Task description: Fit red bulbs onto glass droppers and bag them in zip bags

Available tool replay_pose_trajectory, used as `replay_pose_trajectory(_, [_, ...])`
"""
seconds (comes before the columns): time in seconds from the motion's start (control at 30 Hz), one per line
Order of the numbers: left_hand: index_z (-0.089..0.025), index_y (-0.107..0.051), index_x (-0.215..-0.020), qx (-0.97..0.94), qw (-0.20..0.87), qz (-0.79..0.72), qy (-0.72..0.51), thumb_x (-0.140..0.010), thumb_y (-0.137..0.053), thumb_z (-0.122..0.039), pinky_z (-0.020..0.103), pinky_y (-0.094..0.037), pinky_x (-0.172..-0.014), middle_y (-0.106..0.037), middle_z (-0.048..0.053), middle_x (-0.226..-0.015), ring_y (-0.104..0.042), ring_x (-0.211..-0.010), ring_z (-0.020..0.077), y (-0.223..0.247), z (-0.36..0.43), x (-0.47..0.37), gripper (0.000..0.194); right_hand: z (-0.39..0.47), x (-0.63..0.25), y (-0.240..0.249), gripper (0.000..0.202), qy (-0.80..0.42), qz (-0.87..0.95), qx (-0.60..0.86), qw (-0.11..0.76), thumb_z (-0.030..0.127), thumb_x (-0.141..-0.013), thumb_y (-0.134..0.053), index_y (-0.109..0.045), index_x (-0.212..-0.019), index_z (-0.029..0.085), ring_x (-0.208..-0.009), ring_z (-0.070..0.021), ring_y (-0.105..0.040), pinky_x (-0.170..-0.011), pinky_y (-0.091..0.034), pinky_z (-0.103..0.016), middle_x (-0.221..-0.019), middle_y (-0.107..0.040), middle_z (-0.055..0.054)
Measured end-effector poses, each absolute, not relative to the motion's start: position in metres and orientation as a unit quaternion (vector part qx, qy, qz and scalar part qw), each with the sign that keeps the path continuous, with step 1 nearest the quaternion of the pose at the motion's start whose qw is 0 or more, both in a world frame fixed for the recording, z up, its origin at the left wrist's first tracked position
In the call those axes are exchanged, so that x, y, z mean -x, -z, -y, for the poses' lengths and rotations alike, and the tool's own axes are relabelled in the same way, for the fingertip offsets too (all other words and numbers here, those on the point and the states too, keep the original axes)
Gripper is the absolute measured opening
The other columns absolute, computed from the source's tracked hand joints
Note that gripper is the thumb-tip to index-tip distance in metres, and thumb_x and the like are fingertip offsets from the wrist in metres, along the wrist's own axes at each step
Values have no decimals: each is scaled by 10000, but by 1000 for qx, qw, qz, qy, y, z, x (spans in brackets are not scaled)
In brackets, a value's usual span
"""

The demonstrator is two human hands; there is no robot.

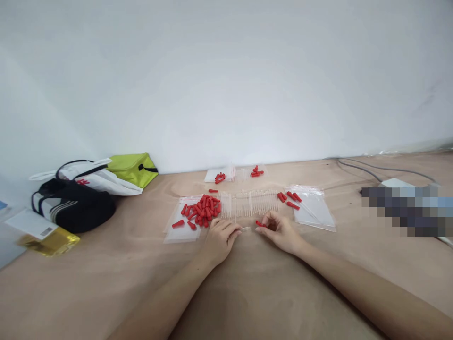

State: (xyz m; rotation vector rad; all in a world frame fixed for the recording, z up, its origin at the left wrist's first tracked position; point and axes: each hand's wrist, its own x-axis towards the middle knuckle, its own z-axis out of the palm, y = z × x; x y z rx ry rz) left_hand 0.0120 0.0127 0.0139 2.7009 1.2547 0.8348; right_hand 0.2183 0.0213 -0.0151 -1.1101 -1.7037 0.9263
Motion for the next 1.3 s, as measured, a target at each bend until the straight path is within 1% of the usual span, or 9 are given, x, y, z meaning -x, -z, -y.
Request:
replay_pose_trajectory(0.1, [-198,-606,-830,-878,26,-393,-272,-868,-424,-243,316,-362,-718,-663,6,-770,-566,-724,149,-14,-13,-14,191,-19,-219,9,139,-316,728,455,404,329,-717,-591,-586,-761,197,-648,-127,-531,-595,-437,-266,-741,-615,-15])
replay_pose_trajectory(0.17, [-196,-605,-836,-878,22,-390,-278,-868,-427,-240,315,-360,-713,-664,2,-772,-565,-717,147,-13,-13,-14,186,-17,-219,4,109,-294,757,439,385,305,-742,-566,-616,-756,209,-700,-140,-546,-644,-438,-280,-767,-631,-18])
replay_pose_trajectory(0.27, [-196,-609,-844,-880,17,-385,-277,-872,-420,-248,313,-365,-708,-667,5,-783,-562,-709,145,-13,-13,-13,198,-15,-218,0,110,-292,779,407,377,266,-774,-527,-621,-771,210,-729,-140,-557,-674,-439,-279,-776,-634,-14])
replay_pose_trajectory(0.47, [-210,-635,-860,-883,13,-376,-280,-874,-413,-264,313,-370,-704,-668,18,-787,-551,-695,144,-10,-15,-12,228,-14,-216,3,121,-288,786,398,376,258,-790,-505,-612,-794,202,-705,-139,-557,-643,-444,-272,-756,-623,-16])
replay_pose_trajectory(0.63, [-228,-640,-880,-885,6,-360,-295,-876,-416,-249,303,-364,-694,-666,11,-775,-546,-681,138,-6,-16,-11,225,-15,-217,5,191,-260,807,380,369,276,-811,-487,-630,-924,222,-779,-156,-568,-699,-453,-291,-828,-628,-42])
replay_pose_trajectory(0.73, [-226,-637,-891,-888,7,-344,-306,-877,-418,-229,297,-359,-689,-668,9,-778,-552,-684,133,-4,-17,-12,220,-15,-217,5,202,-254,820,361,364,274,-827,-465,-652,-889,232,-783,-150,-571,-713,-454,-283,-819,-634,-35])
replay_pose_trajectory(0.9, [-221,-632,-901,-898,9,-322,-301,-872,-420,-192,305,-335,-688,-672,2,-771,-560,-668,124,-5,-17,-12,215,-14,-218,5,216,-235,836,327,372,276,-841,-447,-650,-906,245,-799,-148,-573,-732,-447,-289,-845,-649,-31])
replay_pose_trajectory(1.07, [-216,-629,-879,-899,-9,-328,-289,-867,-416,-178,307,-290,-669,-669,-3,-761,-560,-651,118,-8,-14,-14,217,-15,-219,6,219,-191,853,310,373,264,-846,-440,-647,-901,216,-755,-153,-553,-698,-434,-295,-793,-647,-47])
replay_pose_trajectory(1.3, [-217,-629,-837,-892,-40,-338,-297,-859,-429,-170,312,-227,-642,-657,-19,-692,-545,-616,112,-6,-10,-20,207,-16,-220,10,167,-141,868,326,346,295,-815,-501,-638,-805,200,-711,-156,-517,-665,-382,-302,-704,-618,-36])
